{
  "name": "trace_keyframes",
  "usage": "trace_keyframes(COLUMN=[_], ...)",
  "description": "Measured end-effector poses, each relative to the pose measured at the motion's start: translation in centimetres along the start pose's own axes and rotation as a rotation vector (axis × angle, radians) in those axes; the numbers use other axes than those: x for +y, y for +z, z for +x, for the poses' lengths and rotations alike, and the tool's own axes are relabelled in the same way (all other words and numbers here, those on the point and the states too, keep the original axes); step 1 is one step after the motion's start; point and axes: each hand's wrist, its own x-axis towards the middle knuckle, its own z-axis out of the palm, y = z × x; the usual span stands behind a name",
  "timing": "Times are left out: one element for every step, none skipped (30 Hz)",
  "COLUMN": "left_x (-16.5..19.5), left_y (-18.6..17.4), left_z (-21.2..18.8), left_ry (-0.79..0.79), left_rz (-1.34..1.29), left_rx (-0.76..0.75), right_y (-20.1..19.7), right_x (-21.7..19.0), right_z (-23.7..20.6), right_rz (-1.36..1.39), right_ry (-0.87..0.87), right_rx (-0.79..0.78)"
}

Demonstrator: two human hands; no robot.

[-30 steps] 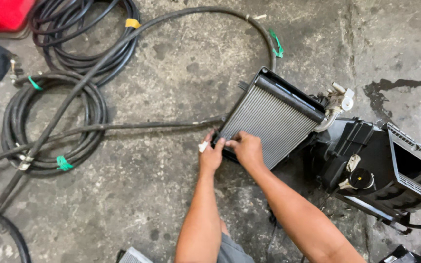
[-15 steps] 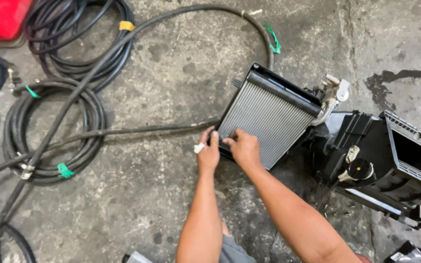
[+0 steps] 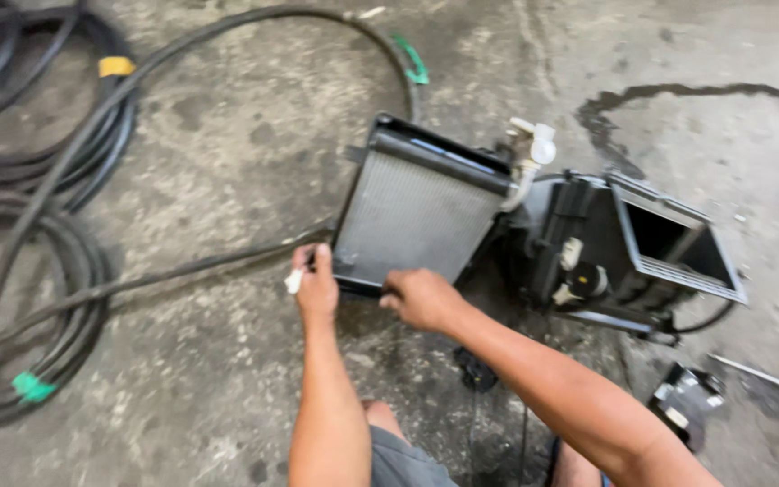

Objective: The person sits on the workshop floor and disassembles a car HVAC blower/evaporator assembly. They use a long bar and a screwdriver to loosen fasteners, remove small brackets, separate the plastic housing halves, and lift out the finned heat exchanger, setting parts on the floor beside the unit.

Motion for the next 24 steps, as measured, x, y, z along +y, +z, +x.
trace_keyframes(left_x=[0.1, 0.3, 0.6, 1.1, 1.7, 2.4, 3.1, 3.9, 4.9, 5.9, 6.9, 8.0, 9.1, 10.3, 11.4, 12.6, 13.7, 14.9, 16.2, 17.4, 18.7, 20.0, 21.4, 22.7], left_y=[0.2, 0.8, 1.3, 1.9, 2.9, 3.9, 4.6, 5.3, 6.0, 6.8, 7.6, 8.3, 9.3, 10.4, 11.5, 12.9, 14.1, 15.5, 16.7, 17.7, 18.6, 19.2, 19.6, 19.8], left_z=[-0.1, -0.3, -0.7, -1.0, -1.5, -2.4, -3.3, -4.4, -5.5, -6.3, -7.3, -8.7, -10.2, -11.7, -13.2, -14.5, -15.7, -16.7, -17.7, -18.8, -19.7, -20.3, -20.9, -21.4], left_ry=[0.034, 0.027, 0.022, 0.023, -0.007, -0.037, -0.068, -0.047, -0.023, 0.005, -0.063, -0.131, -0.196, -0.087, 0.023, 0.127, 0.23, 0.262, 0.284, 0.331, 0.376, 0.398, 0.419, 0.442], left_rz=[-0.009, 0.031, 0.073, 0.113, 0.153, 0.193, 0.232, 0.318, 0.401, 0.486, 0.506, 0.529, 0.555, 0.513, 0.471, 0.345, 0.22, 0.148, 0.078, 0.001, -0.083, -0.123, -0.159, -0.19], left_rx=[0.012, 0.077, 0.143, 0.207, 0.276, 0.348, 0.425, 0.451, 0.479, 0.508, 0.425, 0.338, 0.249, 0.143, 0.04, -0.02, -0.079, -0.151, -0.221, -0.263, -0.296, -0.345, -0.395, -0.453], right_y=[-0.9, -1.9, -3.0, -4.2, -5.7, -7.3, -9.0, -10.9, -12.8, -14.6, -16.5, -18.1, -19.5, -20.7, -21.6, -22.2, -22.6, -22.9, -22.8, -22.4, -22.1, -22.0, -21.9, -21.5], right_x=[-0.1, -0.4, -0.9, -1.4, -2.1, -2.8, -3.6, -4.3, -5.0, -5.6, -6.1, -6.7, -7.2, -7.7, -8.3, -8.9, -9.5, -9.9, -10.2, -10.4, -10.3, -9.6, -8.4, -7.1], right_z=[-1.2, -2.5, -3.8, -5.2, -6.4, -7.7, -9.0, -10.4, -11.9, -13.4, -15.2, -17.3, -19.4, -21.6, -23.7, -26.2, -28.3, -30.2, -32.1, -33.5, -34.6, -35.1, -35.2, -34.7], right_rz=[-0.073, -0.142, -0.208, -0.263, -0.32, -0.378, -0.418, -0.459, -0.501, -0.546, -0.588, -0.597, -0.605, -0.557, -0.506, -0.477, -0.443, -0.342, -0.244, -0.214, -0.194, -0.175, -0.153, -0.123], right_ry=[-0.022, -0.044, -0.066, -0.055, -0.042, -0.031, -0.001, 0.027, 0.054, 0.08, 0.107, 0.129, 0.153, 0.228, 0.299, 0.403, 0.502, 0.54, 0.576, 0.619, 0.656, 0.685, 0.748, 0.815], right_rx=[-0.08, -0.164, -0.248, -0.309, -0.367, -0.429, -0.433, -0.435, -0.435, -0.397, -0.361, -0.31, -0.258, -0.235, -0.209, -0.2, -0.191, -0.066, 0.05, 0.1, 0.15, 0.203, 0.162, 0.125])
